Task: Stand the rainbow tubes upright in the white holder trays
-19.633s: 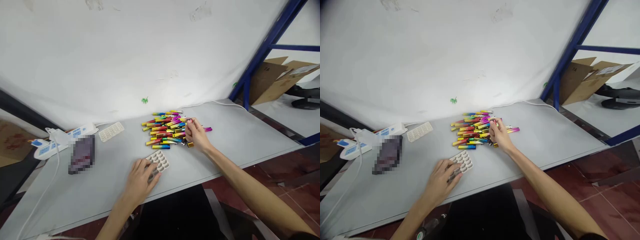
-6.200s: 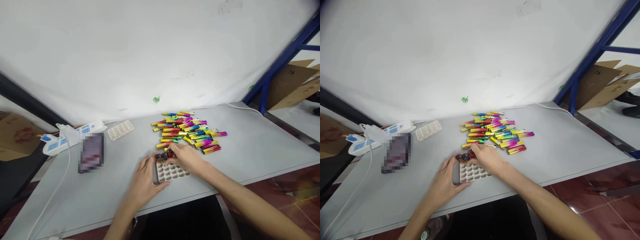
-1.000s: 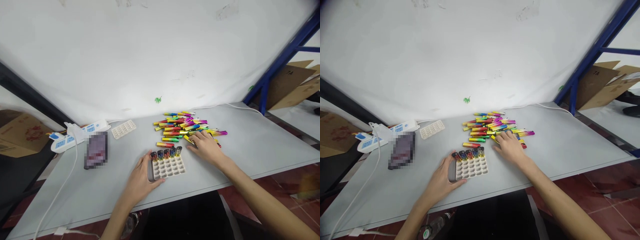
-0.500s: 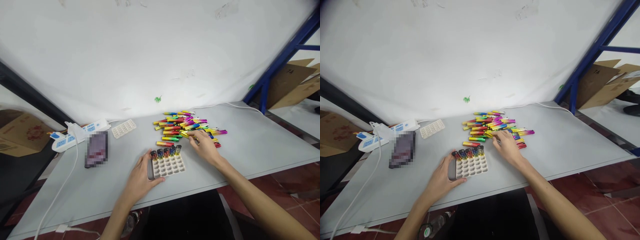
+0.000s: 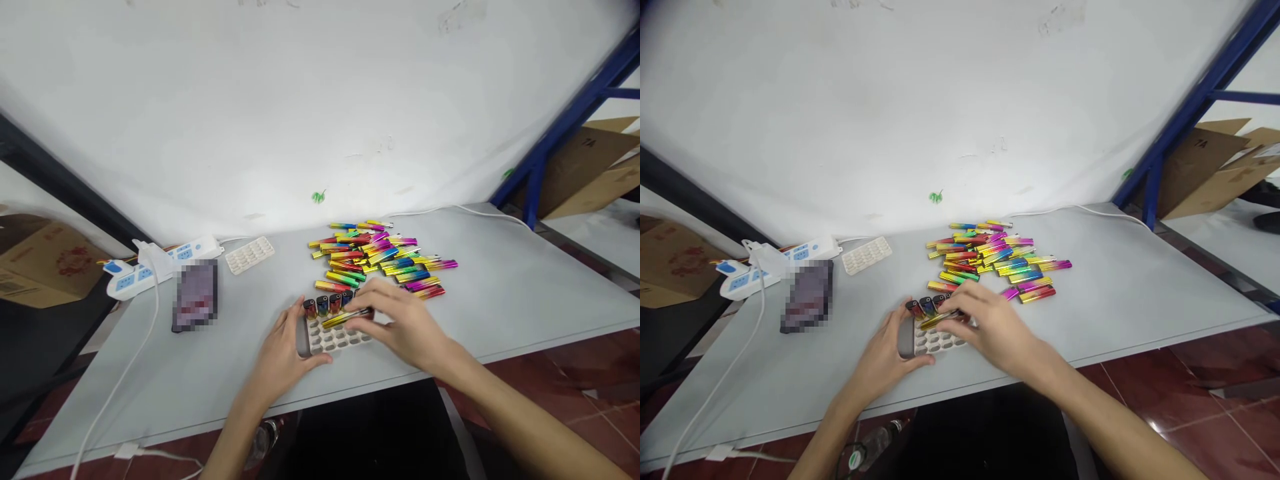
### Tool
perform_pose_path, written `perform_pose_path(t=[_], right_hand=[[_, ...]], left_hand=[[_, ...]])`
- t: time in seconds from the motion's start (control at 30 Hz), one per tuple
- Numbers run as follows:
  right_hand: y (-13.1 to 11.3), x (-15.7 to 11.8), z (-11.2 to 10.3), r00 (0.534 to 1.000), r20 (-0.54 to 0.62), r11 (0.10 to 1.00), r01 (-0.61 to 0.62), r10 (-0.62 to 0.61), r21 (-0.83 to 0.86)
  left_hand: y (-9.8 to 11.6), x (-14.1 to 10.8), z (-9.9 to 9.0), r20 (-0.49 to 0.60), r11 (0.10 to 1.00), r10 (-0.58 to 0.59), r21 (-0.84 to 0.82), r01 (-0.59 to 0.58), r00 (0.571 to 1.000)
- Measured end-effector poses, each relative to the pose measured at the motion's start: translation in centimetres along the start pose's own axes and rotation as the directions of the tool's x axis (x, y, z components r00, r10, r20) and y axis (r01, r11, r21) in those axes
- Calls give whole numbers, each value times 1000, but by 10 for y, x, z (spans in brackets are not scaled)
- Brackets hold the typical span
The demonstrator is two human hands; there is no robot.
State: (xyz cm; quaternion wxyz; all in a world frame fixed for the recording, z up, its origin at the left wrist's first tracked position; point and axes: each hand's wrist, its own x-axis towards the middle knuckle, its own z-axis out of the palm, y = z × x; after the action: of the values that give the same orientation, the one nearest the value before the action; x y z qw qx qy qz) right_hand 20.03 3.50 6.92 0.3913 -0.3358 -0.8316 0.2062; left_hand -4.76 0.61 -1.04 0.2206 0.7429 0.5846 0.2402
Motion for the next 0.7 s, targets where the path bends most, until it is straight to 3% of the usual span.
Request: perform_pose_path(t=[0.2,0.43,0.63,0.7], right_hand=[[-4,12,57,991,128,918,93,-46,-386],[-4,20,65,962,239,856,234,-135,-460],[-6,20,69,961,82,813,268,-265,-517],[-8,20,69,957,12,800,250,-291,-546]], left_hand=[[0,0,1,1,1000,-5,-24,5,1000],[4,1,0,0,999,-20,-43,20,1000],[-1,-2,-5,27,997,65,-52,-63,998],[-9,-1,-13,-36,993,106,-45,-108,994]])
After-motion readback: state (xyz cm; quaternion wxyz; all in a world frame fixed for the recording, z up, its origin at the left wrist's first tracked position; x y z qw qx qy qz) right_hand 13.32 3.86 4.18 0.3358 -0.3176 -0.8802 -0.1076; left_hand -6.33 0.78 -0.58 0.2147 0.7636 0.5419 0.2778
